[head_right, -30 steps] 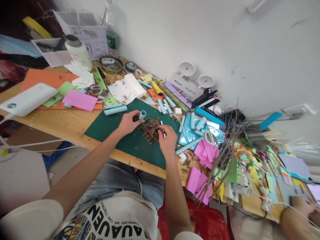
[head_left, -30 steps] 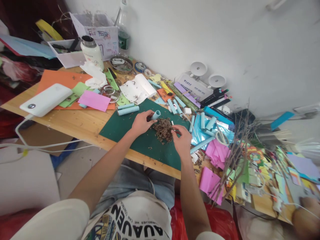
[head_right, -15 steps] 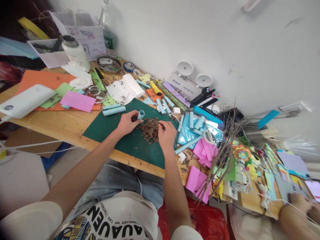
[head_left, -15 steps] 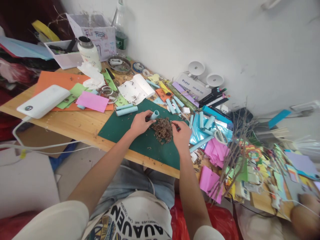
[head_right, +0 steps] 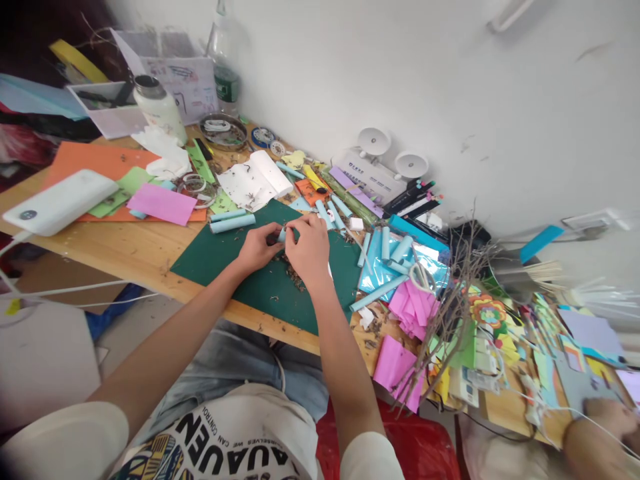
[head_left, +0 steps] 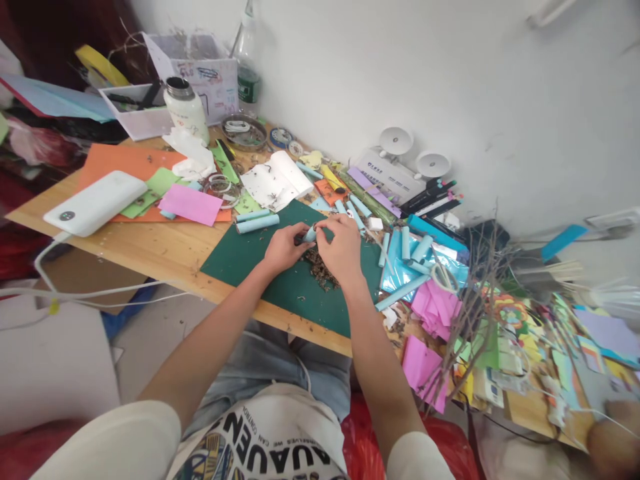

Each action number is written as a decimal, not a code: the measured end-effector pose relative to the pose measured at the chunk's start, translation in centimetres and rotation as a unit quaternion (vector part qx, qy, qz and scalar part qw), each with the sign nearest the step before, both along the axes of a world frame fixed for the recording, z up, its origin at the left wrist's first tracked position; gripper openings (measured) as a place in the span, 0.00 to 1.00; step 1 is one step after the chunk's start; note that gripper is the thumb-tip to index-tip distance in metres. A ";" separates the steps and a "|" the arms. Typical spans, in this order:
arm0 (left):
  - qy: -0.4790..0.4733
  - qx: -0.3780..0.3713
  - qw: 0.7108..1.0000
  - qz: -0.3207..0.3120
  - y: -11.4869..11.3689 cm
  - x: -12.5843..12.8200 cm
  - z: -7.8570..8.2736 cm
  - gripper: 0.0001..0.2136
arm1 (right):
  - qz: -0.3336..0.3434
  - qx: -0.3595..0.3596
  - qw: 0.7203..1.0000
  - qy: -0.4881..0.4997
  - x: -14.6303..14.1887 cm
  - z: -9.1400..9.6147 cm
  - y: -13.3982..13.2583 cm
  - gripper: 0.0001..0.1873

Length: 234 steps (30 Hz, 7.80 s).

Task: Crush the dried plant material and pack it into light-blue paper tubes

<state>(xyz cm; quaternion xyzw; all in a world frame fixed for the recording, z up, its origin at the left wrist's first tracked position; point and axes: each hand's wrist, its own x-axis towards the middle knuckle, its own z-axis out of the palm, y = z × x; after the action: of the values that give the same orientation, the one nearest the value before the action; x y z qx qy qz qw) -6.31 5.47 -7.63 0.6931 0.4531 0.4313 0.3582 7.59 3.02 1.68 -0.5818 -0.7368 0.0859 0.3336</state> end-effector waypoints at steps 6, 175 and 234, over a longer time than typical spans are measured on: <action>0.012 -0.001 1.000 0.004 -0.1 0.0 0.2 0.10 | 0.005 0.030 0.999 -0.044 0.7 0.9 -1.2 0.12; 0.035 0.013 0.999 0.008 -0.2 -0.1 0.1 0.10 | 0.068 -0.043 0.997 0.013 0.9 -0.3 1.1 0.11; -0.004 -0.023 1.000 0.004 -0.1 0.1 0.1 0.10 | -0.185 -0.074 0.967 0.162 7.9 0.6 -2.1 0.14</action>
<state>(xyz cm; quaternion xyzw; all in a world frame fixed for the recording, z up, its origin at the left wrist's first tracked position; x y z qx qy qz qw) -6.17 5.37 -7.58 0.6813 0.4642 0.4248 0.3739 15.51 0.95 2.23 -0.7090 -0.5442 0.1701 0.4150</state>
